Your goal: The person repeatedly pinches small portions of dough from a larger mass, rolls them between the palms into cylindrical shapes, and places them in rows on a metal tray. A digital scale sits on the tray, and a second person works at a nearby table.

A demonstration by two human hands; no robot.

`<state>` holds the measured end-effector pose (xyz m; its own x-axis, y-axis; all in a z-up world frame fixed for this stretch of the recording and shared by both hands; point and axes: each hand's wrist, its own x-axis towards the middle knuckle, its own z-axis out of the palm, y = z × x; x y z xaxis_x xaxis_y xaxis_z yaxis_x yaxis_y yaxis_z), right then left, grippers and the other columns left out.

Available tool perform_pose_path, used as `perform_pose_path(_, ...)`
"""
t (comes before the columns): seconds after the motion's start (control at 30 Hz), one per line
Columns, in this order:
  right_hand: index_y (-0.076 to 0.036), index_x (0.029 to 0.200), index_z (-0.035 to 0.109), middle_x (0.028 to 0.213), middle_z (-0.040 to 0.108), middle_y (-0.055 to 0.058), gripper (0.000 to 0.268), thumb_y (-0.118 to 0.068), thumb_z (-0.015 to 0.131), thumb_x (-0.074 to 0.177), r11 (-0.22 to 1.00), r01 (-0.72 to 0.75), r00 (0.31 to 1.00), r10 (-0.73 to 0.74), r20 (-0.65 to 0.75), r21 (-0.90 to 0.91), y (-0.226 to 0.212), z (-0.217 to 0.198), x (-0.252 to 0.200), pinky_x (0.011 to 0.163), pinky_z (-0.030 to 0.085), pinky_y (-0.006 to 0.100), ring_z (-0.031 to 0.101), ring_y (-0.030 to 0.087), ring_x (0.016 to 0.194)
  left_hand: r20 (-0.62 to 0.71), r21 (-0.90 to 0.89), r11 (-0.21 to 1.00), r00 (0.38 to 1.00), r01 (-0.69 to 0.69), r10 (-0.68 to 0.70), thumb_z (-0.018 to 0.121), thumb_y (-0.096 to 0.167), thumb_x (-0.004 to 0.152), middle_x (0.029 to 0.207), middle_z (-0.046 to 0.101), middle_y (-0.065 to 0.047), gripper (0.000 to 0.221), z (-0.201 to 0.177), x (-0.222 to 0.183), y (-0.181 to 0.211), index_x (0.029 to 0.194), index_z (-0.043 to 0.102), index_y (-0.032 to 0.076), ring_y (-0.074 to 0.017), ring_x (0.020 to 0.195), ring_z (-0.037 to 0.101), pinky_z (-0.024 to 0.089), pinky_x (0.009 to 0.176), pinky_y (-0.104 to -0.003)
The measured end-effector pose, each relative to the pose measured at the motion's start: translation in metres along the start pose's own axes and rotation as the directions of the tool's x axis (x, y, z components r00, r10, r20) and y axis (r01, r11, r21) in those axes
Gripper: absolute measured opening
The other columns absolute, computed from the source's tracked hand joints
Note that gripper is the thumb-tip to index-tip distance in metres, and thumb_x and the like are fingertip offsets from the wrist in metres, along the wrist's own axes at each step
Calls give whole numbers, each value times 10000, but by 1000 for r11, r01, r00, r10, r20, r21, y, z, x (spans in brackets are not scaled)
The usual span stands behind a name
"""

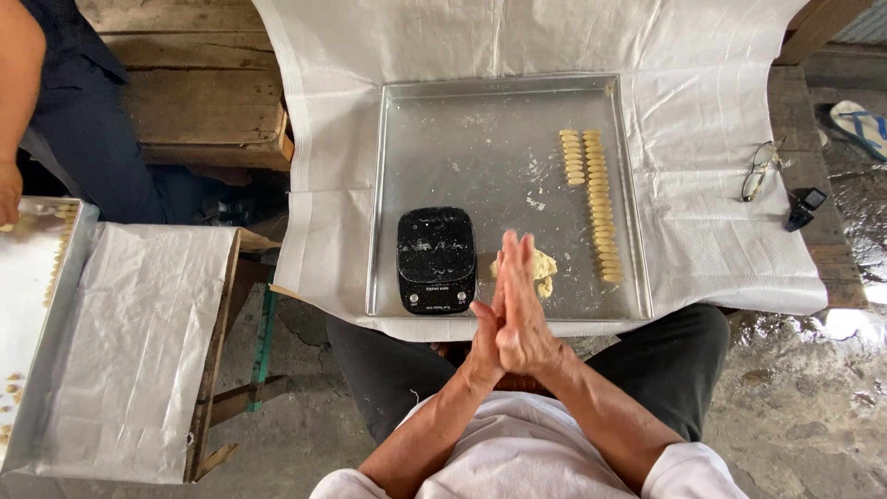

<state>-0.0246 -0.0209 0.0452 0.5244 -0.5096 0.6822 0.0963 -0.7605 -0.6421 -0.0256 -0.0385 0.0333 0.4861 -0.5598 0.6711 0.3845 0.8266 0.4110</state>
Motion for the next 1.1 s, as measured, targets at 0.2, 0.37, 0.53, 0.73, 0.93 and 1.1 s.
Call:
perform_pose_path(0.2,-109,1666,26,1738,0,202,814,-650,23,1058,1000,10,999,-11,-35,-13,-19,-4,15,1295,-23,560,-18,389,1607,-110,73,809,811,584,-575,-68,799,916,1726,-120,-163,975,-46,-13,46,1649,-123,158,-415,1559,-123,-82,1241,-602)
perform_pose_path(0.37,-171,1681,22,1754,-20,155,762,-637,16,1079,999,15,998,-17,-67,-31,-28,-11,23,1310,-19,535,-28,346,1620,-59,350,717,778,603,-625,-82,697,973,1736,-115,-133,871,-44,18,59,1641,-140,140,-369,1581,-89,22,1263,-569)
perform_pose_path(0.53,-172,1675,61,1742,39,200,758,-632,35,1074,998,57,995,-59,-83,-35,-12,-27,8,1297,-30,567,-14,409,1613,13,315,876,921,365,-388,38,648,1066,1746,-107,-110,765,1,1,23,1665,-47,179,-371,1608,-103,-25,1300,-572)
perform_pose_path(0.73,-143,1673,80,1733,9,221,798,-649,55,1057,996,-24,997,17,-80,-91,42,-39,-14,1263,-57,590,-67,437,1587,45,178,984,999,-1,-7,161,560,1162,1757,-90,-57,657,4,-16,0,1682,46,175,-223,1653,-119,-126,1376,-534)
perform_pose_path(0.93,-111,1662,137,1720,7,252,837,-648,52,1025,989,-99,993,91,-74,-109,61,-25,-31,1242,-70,586,-49,439,1575,-186,-6,684,672,729,-717,-12,794,943,1708,-115,-225,954,-13,-3,50,1645,-126,157,-467,1546,-73,-4,1236,-613)
perform_pose_path(1.1,-118,1664,130,1722,-1,249,849,-667,59,1020,988,-90,993,79,-87,-126,60,-28,-27,1234,-93,591,-65,440,1574,0,458,751,845,475,-535,177,705,1037,1760,-42,-58,800,-28,17,52,1673,21,246,-361,1601,-14,139,1253,-553)
